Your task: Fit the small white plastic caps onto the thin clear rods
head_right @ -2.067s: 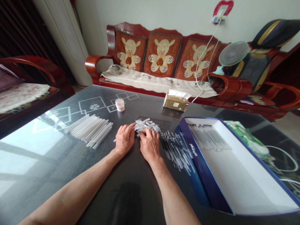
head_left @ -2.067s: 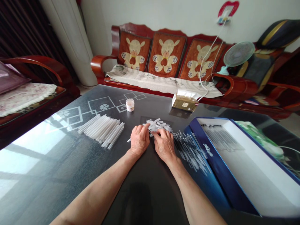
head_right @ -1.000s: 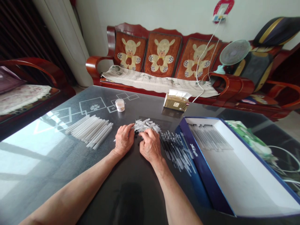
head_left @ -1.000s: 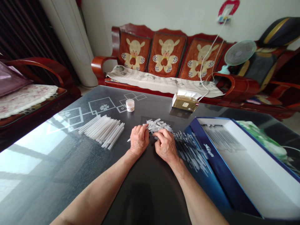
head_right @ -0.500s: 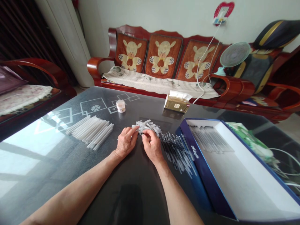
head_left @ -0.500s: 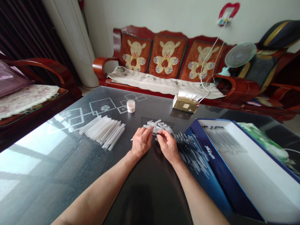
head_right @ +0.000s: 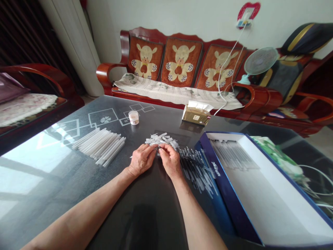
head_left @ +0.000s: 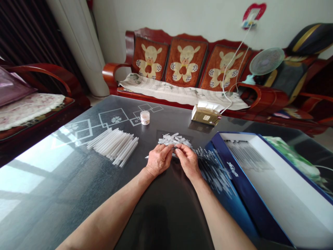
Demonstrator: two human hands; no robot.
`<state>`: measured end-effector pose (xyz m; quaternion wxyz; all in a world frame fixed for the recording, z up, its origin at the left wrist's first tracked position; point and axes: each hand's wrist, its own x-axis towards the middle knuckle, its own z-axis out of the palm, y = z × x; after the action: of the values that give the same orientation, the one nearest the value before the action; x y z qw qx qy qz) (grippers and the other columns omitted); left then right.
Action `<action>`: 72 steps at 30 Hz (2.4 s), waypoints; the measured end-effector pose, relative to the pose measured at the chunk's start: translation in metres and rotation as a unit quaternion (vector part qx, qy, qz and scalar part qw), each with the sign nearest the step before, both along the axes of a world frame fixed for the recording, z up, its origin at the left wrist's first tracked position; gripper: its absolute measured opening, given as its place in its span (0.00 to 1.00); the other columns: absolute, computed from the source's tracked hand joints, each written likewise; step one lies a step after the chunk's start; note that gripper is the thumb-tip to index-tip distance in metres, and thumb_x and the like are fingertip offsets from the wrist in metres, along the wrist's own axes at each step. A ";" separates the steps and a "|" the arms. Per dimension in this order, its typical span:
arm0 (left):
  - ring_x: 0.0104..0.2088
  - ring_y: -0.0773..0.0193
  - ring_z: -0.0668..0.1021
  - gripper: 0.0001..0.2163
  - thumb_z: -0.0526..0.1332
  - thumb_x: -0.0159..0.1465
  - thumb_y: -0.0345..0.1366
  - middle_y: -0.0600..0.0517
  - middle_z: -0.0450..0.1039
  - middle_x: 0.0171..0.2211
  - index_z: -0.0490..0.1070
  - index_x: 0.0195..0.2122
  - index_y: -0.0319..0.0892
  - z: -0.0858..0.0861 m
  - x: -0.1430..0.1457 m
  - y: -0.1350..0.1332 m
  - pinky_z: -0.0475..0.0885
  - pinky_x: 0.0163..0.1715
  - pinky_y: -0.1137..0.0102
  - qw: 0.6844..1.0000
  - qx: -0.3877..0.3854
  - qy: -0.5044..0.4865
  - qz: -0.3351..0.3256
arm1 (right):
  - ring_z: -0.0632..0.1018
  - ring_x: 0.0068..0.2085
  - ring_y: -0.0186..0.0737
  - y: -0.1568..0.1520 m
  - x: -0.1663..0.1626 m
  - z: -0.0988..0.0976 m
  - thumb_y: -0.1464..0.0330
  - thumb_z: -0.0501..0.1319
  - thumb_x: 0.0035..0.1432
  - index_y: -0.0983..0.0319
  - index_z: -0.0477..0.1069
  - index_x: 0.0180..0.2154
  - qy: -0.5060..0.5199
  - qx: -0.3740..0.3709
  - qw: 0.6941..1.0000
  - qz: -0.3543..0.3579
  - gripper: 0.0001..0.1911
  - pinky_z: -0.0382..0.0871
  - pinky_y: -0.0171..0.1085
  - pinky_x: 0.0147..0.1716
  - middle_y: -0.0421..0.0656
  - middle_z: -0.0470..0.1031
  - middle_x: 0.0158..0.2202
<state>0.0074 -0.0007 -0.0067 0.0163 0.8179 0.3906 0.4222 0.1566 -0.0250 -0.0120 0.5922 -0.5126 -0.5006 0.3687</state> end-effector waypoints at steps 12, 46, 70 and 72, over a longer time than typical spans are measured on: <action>0.32 0.62 0.75 0.12 0.53 0.68 0.36 0.49 0.74 0.31 0.73 0.47 0.42 0.002 0.000 -0.001 0.71 0.33 0.70 0.999 -0.005 0.031 -0.007 | 0.79 0.38 0.43 0.001 0.003 -0.001 0.60 0.62 0.56 0.59 0.73 0.40 -0.055 0.021 0.998 -0.005 0.12 0.75 0.45 0.43 0.44 0.79 0.38; 0.35 0.59 0.70 0.12 0.51 0.69 0.35 0.48 0.72 0.34 0.73 0.47 0.43 0.009 0.002 -0.003 0.64 0.40 0.62 0.997 0.013 0.066 -0.043 | 0.73 0.25 0.38 -0.010 0.005 0.019 0.62 0.51 0.65 0.58 0.66 0.22 -0.324 0.096 0.938 -0.074 0.19 0.66 0.38 0.29 0.42 0.72 0.21; 0.36 0.59 0.72 0.13 0.51 0.69 0.36 0.48 0.73 0.34 0.73 0.47 0.43 0.008 0.002 -0.001 0.65 0.41 0.62 0.997 -0.006 0.068 -0.036 | 0.74 0.28 0.39 -0.011 0.004 0.019 0.65 0.55 0.61 0.60 0.70 0.32 -0.318 0.114 0.939 -0.065 0.08 0.67 0.37 0.31 0.42 0.74 0.27; 0.36 0.59 0.72 0.13 0.51 0.69 0.35 0.48 0.73 0.34 0.73 0.47 0.43 0.008 0.002 -0.002 0.65 0.41 0.62 0.997 -0.004 0.072 -0.039 | 0.73 0.27 0.38 -0.010 0.004 0.019 0.66 0.54 0.62 0.60 0.69 0.28 -0.335 0.124 0.932 -0.066 0.11 0.66 0.37 0.31 0.42 0.73 0.26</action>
<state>0.0092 -0.0028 0.0017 0.0080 0.8609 0.3599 0.3596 0.1607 -0.0347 0.0068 0.4718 -0.5608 -0.6767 0.0708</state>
